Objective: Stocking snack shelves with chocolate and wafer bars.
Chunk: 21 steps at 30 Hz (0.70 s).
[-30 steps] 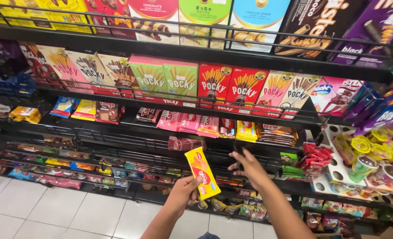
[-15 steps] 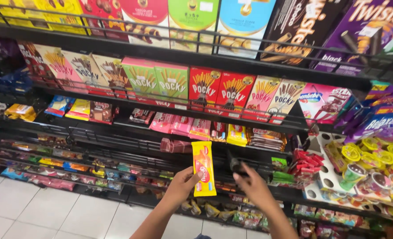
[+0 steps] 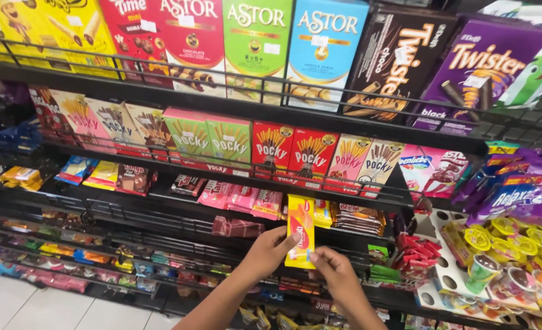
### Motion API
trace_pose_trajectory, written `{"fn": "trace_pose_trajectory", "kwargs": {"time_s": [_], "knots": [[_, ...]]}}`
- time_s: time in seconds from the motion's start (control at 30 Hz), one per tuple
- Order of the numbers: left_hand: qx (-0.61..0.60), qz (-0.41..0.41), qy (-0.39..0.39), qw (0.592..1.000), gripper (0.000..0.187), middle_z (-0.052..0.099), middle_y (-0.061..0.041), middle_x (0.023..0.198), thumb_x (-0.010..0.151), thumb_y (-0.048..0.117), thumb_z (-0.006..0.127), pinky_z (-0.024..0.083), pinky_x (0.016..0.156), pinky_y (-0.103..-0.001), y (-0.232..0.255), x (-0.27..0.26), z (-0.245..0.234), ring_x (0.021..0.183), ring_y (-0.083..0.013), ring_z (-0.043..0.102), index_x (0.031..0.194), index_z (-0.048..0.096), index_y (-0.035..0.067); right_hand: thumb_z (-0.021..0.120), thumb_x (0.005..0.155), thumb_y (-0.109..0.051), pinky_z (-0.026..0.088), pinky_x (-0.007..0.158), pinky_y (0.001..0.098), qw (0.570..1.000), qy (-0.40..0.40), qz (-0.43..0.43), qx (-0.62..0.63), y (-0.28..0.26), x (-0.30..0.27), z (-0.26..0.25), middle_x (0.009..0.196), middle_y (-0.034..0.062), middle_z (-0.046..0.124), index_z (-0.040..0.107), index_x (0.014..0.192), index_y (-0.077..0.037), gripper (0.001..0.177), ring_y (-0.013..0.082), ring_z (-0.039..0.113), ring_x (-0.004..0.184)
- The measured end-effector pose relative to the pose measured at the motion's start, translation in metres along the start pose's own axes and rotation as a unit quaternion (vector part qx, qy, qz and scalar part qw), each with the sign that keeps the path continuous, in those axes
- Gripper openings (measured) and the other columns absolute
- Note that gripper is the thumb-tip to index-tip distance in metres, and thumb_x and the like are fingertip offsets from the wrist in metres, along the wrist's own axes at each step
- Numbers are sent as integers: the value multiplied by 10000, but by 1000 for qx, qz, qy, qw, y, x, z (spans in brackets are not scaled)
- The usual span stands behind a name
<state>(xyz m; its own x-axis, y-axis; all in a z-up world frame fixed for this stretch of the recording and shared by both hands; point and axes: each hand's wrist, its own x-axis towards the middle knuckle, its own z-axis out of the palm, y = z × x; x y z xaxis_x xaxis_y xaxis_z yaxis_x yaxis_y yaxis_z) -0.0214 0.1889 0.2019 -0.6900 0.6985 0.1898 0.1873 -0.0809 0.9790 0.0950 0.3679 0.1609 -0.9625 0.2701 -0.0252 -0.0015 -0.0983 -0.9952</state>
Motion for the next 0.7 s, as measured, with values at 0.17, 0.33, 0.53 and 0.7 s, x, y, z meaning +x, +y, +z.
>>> {"fn": "trace_pose_trajectory", "kwargs": {"time_s": [0.17,0.33,0.53,0.7], "knots": [[-51,-95,13,994,413,669,-81,876,950,259,685,457,550,-281,22,7,1,658,-150,552,1291,612,38,616,976,-241,503,701,271,999,47,-6,24,-28,5,7,803,7,666,711,951,-18,243,82,608,738],[-156,-28,24,987,729,701,-127,1128,872,117,735,598,652,-279,21,15,4,838,-124,696,1502,369,88,548,1003,-312,495,664,283,999,32,-27,15,-31,4,2,844,56,702,701,1053,-7,345,123,621,704],[-167,-58,58,982,656,734,-133,1051,905,74,727,624,667,-306,11,46,-3,773,-159,700,1470,395,61,559,981,-292,497,649,285,995,83,36,35,-24,-35,-8,884,47,677,689,1157,-35,338,126,611,706],[-145,17,50,988,525,718,-113,1003,896,62,723,631,658,-282,-1,66,-1,774,-117,696,1391,555,12,582,996,-282,493,655,272,994,98,24,34,3,-62,-35,889,64,676,696,1167,-11,340,120,609,711]]}}
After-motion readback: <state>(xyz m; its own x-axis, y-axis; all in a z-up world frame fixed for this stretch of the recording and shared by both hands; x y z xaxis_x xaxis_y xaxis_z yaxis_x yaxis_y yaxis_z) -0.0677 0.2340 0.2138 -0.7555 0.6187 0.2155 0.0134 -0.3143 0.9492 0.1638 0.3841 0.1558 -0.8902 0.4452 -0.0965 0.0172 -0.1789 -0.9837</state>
